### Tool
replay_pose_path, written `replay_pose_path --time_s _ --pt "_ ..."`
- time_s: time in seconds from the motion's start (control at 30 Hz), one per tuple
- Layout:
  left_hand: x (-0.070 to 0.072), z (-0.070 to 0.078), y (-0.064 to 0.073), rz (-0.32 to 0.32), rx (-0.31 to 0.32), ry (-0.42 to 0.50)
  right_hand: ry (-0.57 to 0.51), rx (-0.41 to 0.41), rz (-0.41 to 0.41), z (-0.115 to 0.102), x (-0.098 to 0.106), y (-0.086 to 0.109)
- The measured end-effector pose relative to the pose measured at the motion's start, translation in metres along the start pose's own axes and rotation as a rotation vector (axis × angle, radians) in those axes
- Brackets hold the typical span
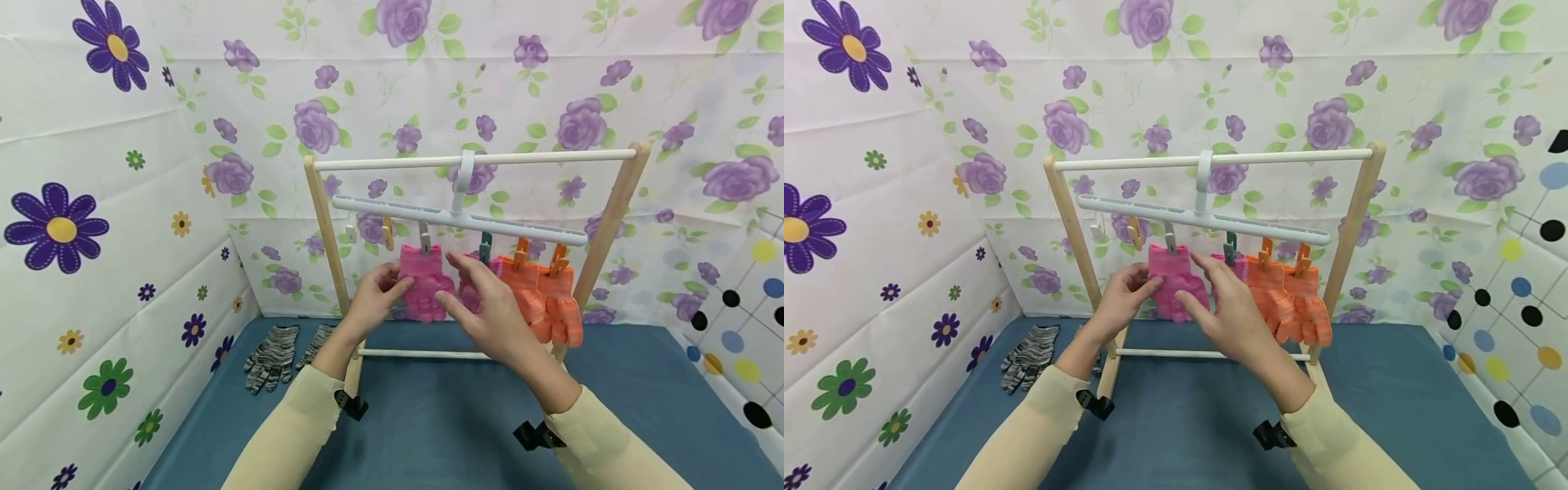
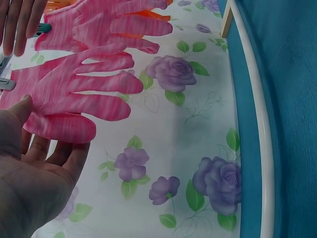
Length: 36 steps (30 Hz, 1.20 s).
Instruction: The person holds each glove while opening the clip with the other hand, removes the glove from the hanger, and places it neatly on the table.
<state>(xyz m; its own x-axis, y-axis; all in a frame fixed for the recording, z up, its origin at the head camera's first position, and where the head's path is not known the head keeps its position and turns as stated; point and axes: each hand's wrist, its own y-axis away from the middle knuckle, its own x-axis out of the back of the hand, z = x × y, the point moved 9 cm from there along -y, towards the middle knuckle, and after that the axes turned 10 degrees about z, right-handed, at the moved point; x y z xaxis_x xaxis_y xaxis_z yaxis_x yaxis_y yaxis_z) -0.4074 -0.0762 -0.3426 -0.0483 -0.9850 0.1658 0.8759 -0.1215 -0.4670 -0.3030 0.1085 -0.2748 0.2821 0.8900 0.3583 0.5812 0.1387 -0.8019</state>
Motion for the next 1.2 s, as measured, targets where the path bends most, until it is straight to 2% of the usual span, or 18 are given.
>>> replay_pose_path --time_s 0.17,0.4,0.7,0.97,1.2 --pt "-0.002 0.005 0.003 -0.006 0.0 0.008 0.002 -0.006 0.018 0.0 -0.003 -0.016" --pt "-0.003 0.008 0.005 -0.009 -0.018 0.038 -0.101 -0.07 0.016 0.008 -0.009 -0.033" --pt "-0.006 0.015 0.009 -0.047 -0.047 0.06 -0.236 -0.179 -0.019 0.021 -0.022 -0.043" --pt "-0.01 0.017 0.011 -0.058 -0.046 0.081 -0.304 -0.187 -0.016 0.02 -0.027 -0.049" --pt "-0.013 0.015 0.01 -0.053 -0.048 0.06 -0.388 -0.195 0.007 0.022 -0.029 -0.051"
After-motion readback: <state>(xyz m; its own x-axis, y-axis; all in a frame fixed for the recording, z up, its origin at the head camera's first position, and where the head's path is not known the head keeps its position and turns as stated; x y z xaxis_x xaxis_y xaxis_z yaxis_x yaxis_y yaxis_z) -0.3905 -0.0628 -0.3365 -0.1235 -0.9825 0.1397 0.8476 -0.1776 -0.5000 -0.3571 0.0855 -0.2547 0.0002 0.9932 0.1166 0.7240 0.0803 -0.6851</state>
